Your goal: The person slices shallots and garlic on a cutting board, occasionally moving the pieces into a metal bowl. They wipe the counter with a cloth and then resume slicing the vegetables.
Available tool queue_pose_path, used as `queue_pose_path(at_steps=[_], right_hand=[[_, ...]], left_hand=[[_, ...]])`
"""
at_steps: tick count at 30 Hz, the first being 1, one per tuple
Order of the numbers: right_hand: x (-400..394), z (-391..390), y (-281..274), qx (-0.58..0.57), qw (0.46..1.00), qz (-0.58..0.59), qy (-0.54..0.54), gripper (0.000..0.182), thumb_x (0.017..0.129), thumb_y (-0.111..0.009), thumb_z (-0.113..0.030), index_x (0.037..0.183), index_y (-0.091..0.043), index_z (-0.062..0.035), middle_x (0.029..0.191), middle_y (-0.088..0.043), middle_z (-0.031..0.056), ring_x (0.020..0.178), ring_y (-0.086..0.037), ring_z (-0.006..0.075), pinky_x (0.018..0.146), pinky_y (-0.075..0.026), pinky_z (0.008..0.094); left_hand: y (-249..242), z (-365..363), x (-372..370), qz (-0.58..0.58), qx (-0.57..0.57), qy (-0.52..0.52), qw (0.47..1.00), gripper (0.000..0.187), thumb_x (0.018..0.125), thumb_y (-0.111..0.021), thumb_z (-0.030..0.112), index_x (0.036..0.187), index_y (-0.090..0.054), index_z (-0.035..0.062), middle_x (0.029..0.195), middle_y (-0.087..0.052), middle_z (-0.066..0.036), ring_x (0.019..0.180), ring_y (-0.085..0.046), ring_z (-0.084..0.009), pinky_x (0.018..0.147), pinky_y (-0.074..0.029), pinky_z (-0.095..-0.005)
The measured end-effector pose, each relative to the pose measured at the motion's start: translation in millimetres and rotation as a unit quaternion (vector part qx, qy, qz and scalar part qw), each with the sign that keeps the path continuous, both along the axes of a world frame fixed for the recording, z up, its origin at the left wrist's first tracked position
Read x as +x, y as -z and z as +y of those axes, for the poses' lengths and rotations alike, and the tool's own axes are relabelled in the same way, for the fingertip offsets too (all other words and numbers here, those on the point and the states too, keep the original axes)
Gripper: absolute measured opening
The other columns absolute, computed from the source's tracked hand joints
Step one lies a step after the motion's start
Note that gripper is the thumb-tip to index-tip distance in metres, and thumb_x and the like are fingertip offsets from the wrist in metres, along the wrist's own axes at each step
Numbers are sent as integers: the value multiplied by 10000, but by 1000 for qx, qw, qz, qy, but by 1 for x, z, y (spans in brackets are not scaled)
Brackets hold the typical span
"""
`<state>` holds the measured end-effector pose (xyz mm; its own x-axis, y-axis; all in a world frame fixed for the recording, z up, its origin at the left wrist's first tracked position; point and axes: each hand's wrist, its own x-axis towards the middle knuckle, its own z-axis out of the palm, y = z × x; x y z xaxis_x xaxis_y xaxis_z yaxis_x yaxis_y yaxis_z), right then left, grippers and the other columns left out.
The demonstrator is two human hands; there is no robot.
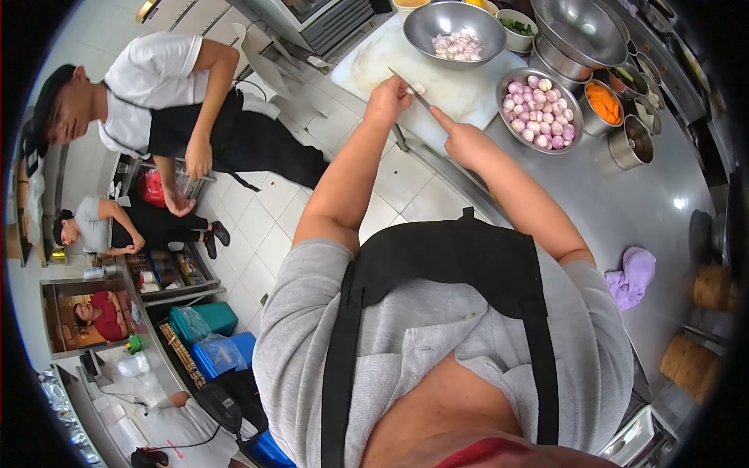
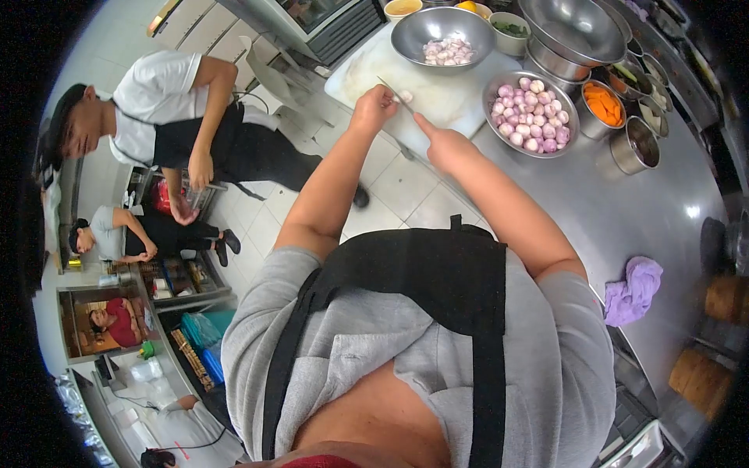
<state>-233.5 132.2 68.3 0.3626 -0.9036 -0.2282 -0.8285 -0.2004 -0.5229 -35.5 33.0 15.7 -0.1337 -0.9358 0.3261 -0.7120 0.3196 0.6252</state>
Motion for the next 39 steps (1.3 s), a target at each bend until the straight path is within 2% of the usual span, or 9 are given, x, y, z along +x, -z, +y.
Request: queue_pose_path(at_steps=[5, 7, 12, 16, 18, 21, 25, 27, 39], right_hand=[[-11, 17, -7, 0, 1000, -26, 2, 746, 814, -460, -39, 1471, -195, -274, 762, -596, 251, 673, -597, 346, 660, -469, 443], [-14, 27, -13, 1, 1000, -27, 7, 745, 813, -462, -41, 1469, -199, -276, 756, -598, 249, 670, -598, 347, 657, -469, 446], [-14, 25, -13, -32, 999, -23, -3, 755, 806, -457, -32, 1469, -200, -283, 679, -580, 229, 619, -578, 356, 639, -464, 458], [-3, 2, 4, -31, 999, -13, -2, 753, 805, -453, -30, 1469, -203, -283, 698, -584, 231, 629, -583, 349, 643, -466, 450], [5, -9, 6, -13, 1000, 13, -2, 753, 791, -440, -10, 1463, -233, -277, 832, -617, 235, 748, -617, 342, 715, -481, 426], [3, -9, 1, -12, 1000, -27, 9, 747, 800, -452, -22, 1464, -226, -281, 839, -620, 235, 752, -619, 338, 712, -480, 429], [-8, 14, -12, 7, 1000, -3, 0, 742, 812, -468, -39, 1466, -217, -286, 828, -620, 230, 740, -619, 334, 703, -481, 430], [-11, 22, -8, -19, 999, -30, 8, 752, 809, -459, -34, 1469, -199, -284, 725, -590, 226, 638, -586, 336, 646, -472, 436], [-14, 23, -9, -17, 999, -28, 2, 737, 819, -466, -40, 1465, -214, -289, 715, -588, 231, 646, -590, 350, 652, -472, 445]], left_hand=[[0, -1, 3, -6, 39, -9, 999, 232, 703, -721, 78, 882, -590, 8, 802, -651, -130, 750, -647, -231, 695, -516, -320], [2, -2, 3, 3, -1, 10, 1000, 236, 702, -717, 75, 888, -592, 1, 825, -652, -140, 764, -648, -239, 709, -515, -324], [-1, -1, 2, -23, 7, 4, 1000, 240, 704, -712, 69, 898, -593, -8, 842, -652, -144, 776, -650, -240, 719, -515, -328], [-2, 1, 2, -6, 8, 10, 1000, 241, 706, -712, 68, 904, -597, -5, 834, -655, -140, 767, -652, -234, 714, -517, -326], [-1, 1, 1, -1, 8, 8, 1000, 240, 707, -713, 70, 904, -598, -4, 828, -656, -137, 763, -653, -234, 712, -517, -325], [0, 2, 0, 2, 17, -6, 1000, 236, 712, -712, 74, 905, -599, -1, 813, -658, -133, 758, -653, -233, 709, -518, -323], [1, 1, 1, -4, 15, -14, 1000, 230, 720, -711, 81, 905, -601, 0, 817, -659, -136, 759, -654, -236, 707, -518, -324], [3, 3, 2, 2, 4, -7, 1000, 228, 721, -711, 81, 903, -601, 0, 821, -659, -139, 759, -654, -238, 706, -518, -326], [2, -1, 4, 5, -6, 9, 1000, 218, 715, -715, 71, 880, -597, -8, 829, -662, -138, 759, -660, -227, 700, -525, -319]])
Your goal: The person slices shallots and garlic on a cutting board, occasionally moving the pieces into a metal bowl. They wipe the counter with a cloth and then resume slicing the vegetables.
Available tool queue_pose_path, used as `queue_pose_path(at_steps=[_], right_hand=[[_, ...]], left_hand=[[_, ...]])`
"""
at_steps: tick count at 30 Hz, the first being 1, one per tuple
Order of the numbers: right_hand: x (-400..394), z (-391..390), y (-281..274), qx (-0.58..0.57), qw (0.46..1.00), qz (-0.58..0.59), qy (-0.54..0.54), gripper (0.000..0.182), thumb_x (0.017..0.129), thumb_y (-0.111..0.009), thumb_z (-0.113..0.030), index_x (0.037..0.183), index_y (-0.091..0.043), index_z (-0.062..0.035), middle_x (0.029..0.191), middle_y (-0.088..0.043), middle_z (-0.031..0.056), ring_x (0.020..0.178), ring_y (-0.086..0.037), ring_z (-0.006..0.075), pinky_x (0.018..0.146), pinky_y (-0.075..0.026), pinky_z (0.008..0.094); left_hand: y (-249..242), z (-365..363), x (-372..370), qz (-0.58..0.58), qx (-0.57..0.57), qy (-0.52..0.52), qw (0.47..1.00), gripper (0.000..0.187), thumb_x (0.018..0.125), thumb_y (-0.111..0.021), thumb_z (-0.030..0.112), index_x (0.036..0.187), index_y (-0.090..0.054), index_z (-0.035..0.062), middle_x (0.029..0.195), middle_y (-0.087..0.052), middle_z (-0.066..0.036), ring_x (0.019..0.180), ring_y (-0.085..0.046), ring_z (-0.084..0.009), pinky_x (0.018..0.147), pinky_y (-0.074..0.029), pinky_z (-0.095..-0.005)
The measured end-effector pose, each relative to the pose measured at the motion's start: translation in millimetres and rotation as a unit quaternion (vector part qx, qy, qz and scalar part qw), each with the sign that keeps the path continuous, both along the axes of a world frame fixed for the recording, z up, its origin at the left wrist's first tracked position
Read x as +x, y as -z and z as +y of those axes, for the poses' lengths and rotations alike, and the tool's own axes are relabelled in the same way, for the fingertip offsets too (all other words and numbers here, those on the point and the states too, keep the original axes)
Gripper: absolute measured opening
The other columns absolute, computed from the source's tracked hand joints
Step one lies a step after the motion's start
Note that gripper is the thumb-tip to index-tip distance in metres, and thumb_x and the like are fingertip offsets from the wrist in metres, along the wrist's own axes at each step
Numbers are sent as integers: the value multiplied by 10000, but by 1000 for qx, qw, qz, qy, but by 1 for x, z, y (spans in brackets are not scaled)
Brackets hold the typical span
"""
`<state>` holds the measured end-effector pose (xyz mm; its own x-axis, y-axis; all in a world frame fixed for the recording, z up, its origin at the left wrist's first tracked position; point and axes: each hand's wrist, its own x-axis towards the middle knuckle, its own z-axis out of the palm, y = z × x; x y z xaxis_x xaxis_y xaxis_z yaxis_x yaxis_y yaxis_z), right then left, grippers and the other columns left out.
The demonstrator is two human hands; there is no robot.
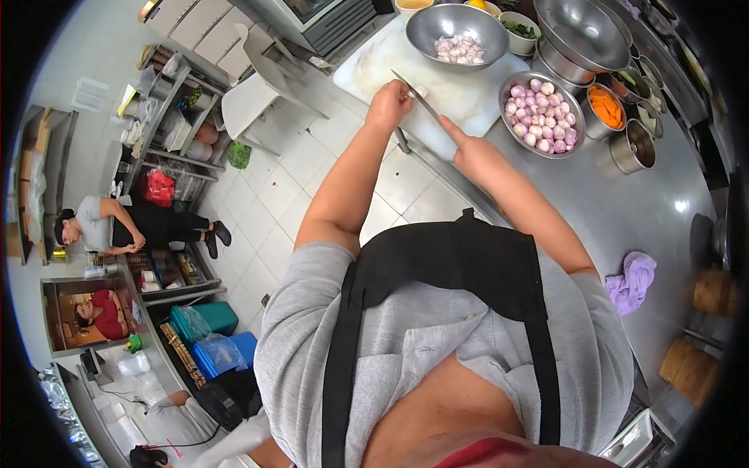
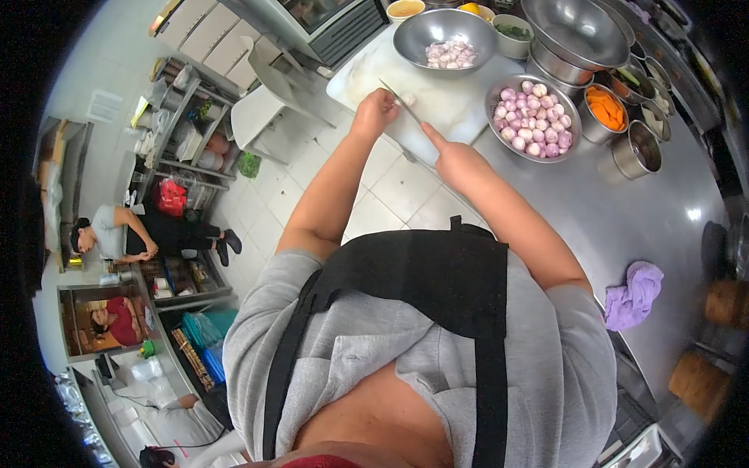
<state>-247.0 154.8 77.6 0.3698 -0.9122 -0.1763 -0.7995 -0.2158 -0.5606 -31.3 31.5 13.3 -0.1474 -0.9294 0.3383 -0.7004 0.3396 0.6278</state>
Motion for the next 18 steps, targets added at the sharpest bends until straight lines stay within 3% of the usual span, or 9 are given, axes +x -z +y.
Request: queue_pose_path(at_steps=[18], right_hand=[[0, -6, 6, 7, 1000, 3, 13, 746, 809, -465, -26, 1465, -214, -279, 735, -591, 241, 660, -590, 356, 657, -471, 442]], left_hand=[[-1, 0, 0, -7, 26, -10, 1000, 214, 724, -705, 68, 895, -599, -7, 839, -661, -135, 767, -655, -226, 717, -521, -319]])
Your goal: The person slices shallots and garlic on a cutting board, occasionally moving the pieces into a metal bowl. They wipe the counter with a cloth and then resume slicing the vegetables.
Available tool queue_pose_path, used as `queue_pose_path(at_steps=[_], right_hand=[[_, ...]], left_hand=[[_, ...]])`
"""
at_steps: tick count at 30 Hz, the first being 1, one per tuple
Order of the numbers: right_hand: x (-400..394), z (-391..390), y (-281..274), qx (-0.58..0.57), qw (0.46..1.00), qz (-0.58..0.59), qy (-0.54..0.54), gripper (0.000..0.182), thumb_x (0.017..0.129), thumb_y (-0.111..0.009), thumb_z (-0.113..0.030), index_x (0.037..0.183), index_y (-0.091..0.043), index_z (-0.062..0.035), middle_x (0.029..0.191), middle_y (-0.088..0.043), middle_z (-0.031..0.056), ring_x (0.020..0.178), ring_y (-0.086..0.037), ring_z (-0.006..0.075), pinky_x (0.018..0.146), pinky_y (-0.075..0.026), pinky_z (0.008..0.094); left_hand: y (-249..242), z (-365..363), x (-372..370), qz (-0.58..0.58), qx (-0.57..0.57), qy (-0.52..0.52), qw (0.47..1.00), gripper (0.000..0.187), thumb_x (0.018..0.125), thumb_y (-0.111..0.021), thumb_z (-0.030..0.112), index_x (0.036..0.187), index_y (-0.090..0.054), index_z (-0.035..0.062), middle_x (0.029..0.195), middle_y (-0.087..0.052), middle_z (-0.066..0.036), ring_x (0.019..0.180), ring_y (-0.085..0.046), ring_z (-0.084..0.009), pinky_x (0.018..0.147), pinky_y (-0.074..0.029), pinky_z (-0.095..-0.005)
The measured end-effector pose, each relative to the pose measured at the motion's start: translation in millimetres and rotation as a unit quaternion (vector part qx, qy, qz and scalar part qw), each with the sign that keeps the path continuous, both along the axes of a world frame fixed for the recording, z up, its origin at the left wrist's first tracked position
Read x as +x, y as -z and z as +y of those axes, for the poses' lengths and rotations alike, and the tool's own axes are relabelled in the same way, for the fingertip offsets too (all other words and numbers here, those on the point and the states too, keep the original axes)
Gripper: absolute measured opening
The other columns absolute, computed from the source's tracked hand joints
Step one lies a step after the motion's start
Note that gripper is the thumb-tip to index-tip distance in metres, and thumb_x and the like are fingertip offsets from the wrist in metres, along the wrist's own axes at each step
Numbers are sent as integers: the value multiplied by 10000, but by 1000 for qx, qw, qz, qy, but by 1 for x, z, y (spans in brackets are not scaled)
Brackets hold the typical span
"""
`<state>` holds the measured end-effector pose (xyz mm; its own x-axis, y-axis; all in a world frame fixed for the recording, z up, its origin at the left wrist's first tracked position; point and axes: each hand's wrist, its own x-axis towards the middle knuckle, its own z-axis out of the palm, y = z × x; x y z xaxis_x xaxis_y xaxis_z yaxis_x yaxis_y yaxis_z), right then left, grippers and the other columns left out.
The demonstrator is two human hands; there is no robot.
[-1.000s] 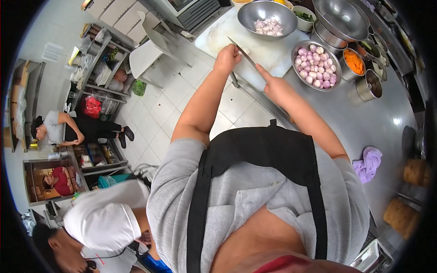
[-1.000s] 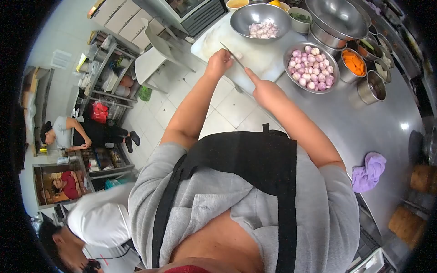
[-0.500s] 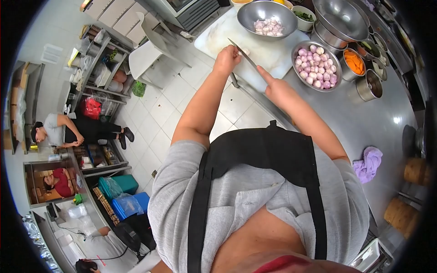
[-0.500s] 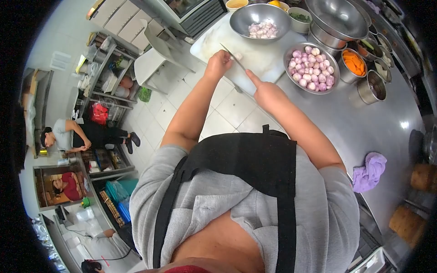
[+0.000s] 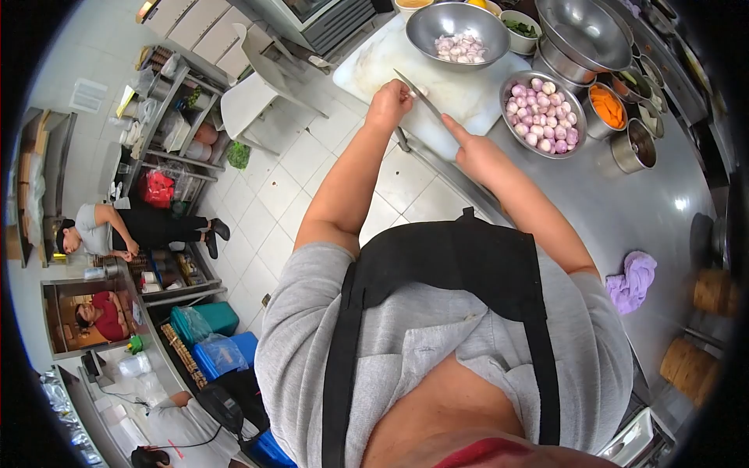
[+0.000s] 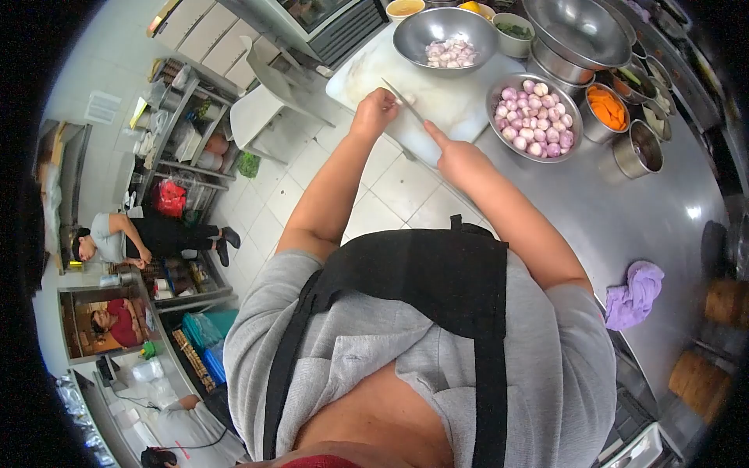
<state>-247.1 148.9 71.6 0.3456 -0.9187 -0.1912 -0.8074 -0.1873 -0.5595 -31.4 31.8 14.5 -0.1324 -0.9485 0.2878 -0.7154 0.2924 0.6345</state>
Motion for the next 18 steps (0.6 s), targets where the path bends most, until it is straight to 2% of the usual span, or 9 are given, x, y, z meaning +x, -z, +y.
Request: queue_pose_path(at_steps=[3, 14, 16, 18], right_hand=[[-1, 6, -12, -1, 1000, 12, -12, 721, 827, -473, -49, 1464, -223, -275, 779, -618, 222, 715, -619, 342, 686, -483, 438], [-2, 6, -19, 4, 1000, 7, -11, 702, 839, -473, -58, 1463, -226, -263, 763, -607, 227, 699, -612, 340, 682, -483, 439], [-3, 6, -19, 0, 1000, 4, -13, 702, 841, -472, -61, 1465, -221, -264, 766, -606, 228, 700, -612, 338, 683, -483, 438], [-3, 5, -20, 15, 1000, 7, -11, 708, 842, -475, -64, 1467, -210, -265, 773, -605, 232, 707, -611, 340, 691, -482, 439]], left_hand=[[7, -5, 1, 6, -20, 8, 1000, 220, 723, -706, 70, 897, -599, -9, 834, -659, -134, 769, -654, -227, 720, -523, -317], [6, -4, -6, -10, -20, -15, 1000, 248, 711, -709, 77, 900, -580, -19, 845, -642, -136, 761, -643, -224, 708, -521, -324], [5, -1, -6, 16, 6, -8, 1000, 267, 730, -703, 99, 924, -543, 9, 890, -607, -153, 792, -626, -266, 738, -503, -354], [2, -1, -8, 11, 11, -13, 1000, 266, 733, -703, 103, 925, -543, 11, 889, -606, -150, 791, -626, -264, 737, -503, -354]])
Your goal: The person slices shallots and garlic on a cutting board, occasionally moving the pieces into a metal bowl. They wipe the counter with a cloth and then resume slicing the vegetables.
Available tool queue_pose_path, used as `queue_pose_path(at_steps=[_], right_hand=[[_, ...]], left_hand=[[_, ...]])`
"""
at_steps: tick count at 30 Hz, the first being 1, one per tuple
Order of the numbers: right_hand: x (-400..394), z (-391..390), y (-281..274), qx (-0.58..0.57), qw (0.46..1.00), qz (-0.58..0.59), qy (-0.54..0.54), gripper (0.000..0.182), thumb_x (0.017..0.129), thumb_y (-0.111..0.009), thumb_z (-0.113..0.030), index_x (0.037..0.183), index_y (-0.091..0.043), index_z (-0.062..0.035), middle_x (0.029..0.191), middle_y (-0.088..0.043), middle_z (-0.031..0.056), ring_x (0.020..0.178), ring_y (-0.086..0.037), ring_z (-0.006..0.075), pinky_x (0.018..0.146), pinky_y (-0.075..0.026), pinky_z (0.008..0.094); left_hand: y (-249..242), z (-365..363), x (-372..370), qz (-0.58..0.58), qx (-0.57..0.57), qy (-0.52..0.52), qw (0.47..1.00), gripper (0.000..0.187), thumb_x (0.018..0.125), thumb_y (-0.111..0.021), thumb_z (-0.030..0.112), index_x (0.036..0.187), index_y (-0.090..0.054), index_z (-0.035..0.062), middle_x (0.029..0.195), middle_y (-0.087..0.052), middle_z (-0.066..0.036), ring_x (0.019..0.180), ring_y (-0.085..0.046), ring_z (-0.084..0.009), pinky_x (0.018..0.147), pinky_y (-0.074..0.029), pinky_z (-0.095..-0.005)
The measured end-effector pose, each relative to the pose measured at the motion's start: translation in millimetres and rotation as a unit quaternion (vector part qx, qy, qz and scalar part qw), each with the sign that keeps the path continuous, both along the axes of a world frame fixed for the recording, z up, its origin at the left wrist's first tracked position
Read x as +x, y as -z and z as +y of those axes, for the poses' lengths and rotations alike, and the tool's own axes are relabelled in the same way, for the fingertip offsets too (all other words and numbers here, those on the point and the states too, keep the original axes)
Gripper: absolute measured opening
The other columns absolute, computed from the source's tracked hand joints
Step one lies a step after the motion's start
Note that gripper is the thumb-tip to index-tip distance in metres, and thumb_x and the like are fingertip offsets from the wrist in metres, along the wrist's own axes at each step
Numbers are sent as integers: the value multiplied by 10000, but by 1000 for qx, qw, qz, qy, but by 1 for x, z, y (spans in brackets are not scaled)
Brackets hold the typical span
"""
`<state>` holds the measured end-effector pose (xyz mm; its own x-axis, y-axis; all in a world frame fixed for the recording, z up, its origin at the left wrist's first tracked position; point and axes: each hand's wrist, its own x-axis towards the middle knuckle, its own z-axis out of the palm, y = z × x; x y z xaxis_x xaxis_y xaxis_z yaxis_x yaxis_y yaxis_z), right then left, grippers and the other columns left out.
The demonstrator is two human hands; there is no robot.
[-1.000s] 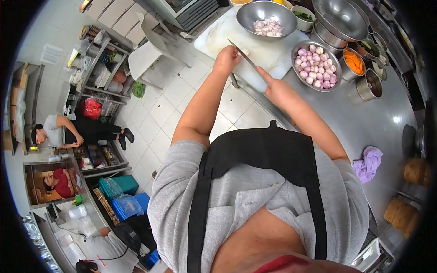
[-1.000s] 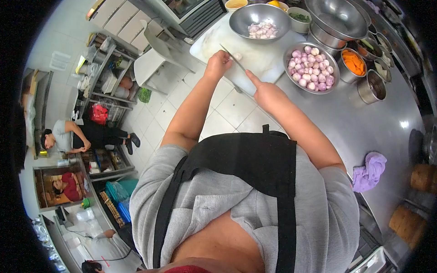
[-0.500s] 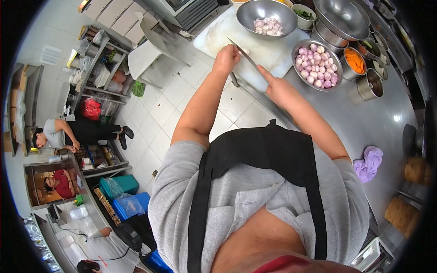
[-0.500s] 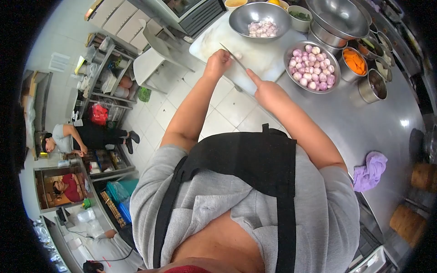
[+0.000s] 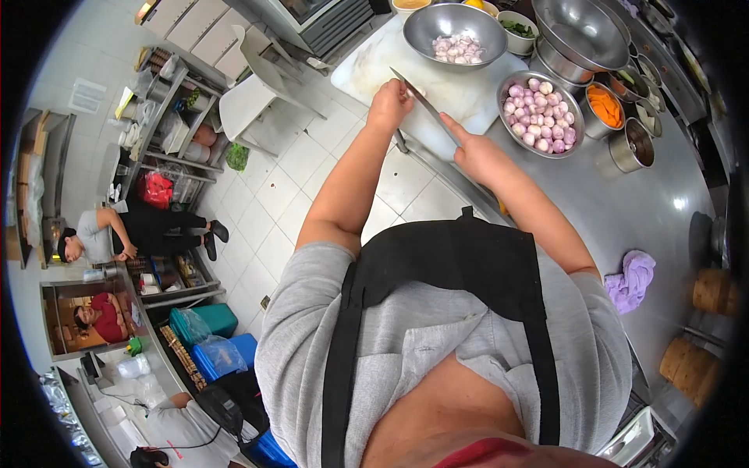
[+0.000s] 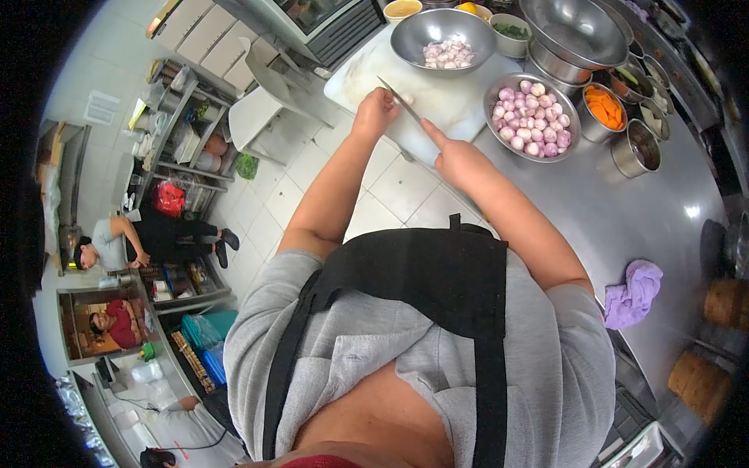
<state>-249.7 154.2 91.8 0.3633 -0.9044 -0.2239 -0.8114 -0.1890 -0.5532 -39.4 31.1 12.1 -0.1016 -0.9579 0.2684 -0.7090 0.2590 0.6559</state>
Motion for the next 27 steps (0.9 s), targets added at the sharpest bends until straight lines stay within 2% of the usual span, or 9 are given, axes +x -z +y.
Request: queue_pose_path(at_steps=[5, 7, 14, 16, 24, 27], right_hand=[[-4, 0, 3, -8, 1000, -13, 8, 723, 836, -481, -62, 1468, -201, -272, 774, -606, 229, 708, -611, 341, 695, -482, 441], [-6, 0, 4, -21, 999, -28, 16, 727, 834, -483, -60, 1468, -200, -274, 773, -607, 228, 706, -610, 341, 695, -482, 442], [-5, -2, 9, 5, 1000, -3, 9, 747, 825, -470, -59, 1470, -183, -303, 757, -592, 242, 699, -598, 360, 691, -473, 451], [-5, -3, 14, -3, 1000, -13, 12, 748, 825, -470, -58, 1470, -182, -304, 768, -596, 244, 707, -600, 360, 694, -475, 450], [-10, -10, 18, 29, 998, -48, 2, 752, 826, -483, -75, 1474, -173, -296, 838, -614, 260, 744, -610, 360, 730, -479, 436], [-7, -11, 10, 46, 999, -22, 1, 746, 829, -480, -77, 1473, -175, -296, 837, -615, 257, 752, -611, 357, 734, -481, 433]], left_hand=[[-3, 1, -2, -8, 16, -13, 1000, 261, 731, -705, 105, 920, -549, 15, 892, -609, -143, 790, -626, -258, 730, -502, -352], [3, -1, -1, -21, -32, -20, 999, 261, 709, -717, 91, 911, -577, 3, 840, -631, -129, 747, -640, -220, 703, -523, -326], [-1, -1, -4, -36, -26, -11, 999, 273, 704, -732, 101, 905, -573, 4, 832, -628, -127, 728, -639, -224, 693, -522, -324], [-1, -2, -5, -18, 8, -8, 1000, 241, 730, -700, 91, 907, -560, 5, 918, -616, -148, 787, -623, -255, 734, -507, -347], [4, -2, 0, 12, -19, 23, 999, 260, 733, -712, 73, 940, -572, 3, 899, -612, -145, 777, -623, -239, 725, -513, -336], [8, -3, 3, 32, -27, 25, 999, 244, 743, -710, 71, 935, -574, 8, 887, -612, -135, 763, -623, -226, 711, -517, -325]])
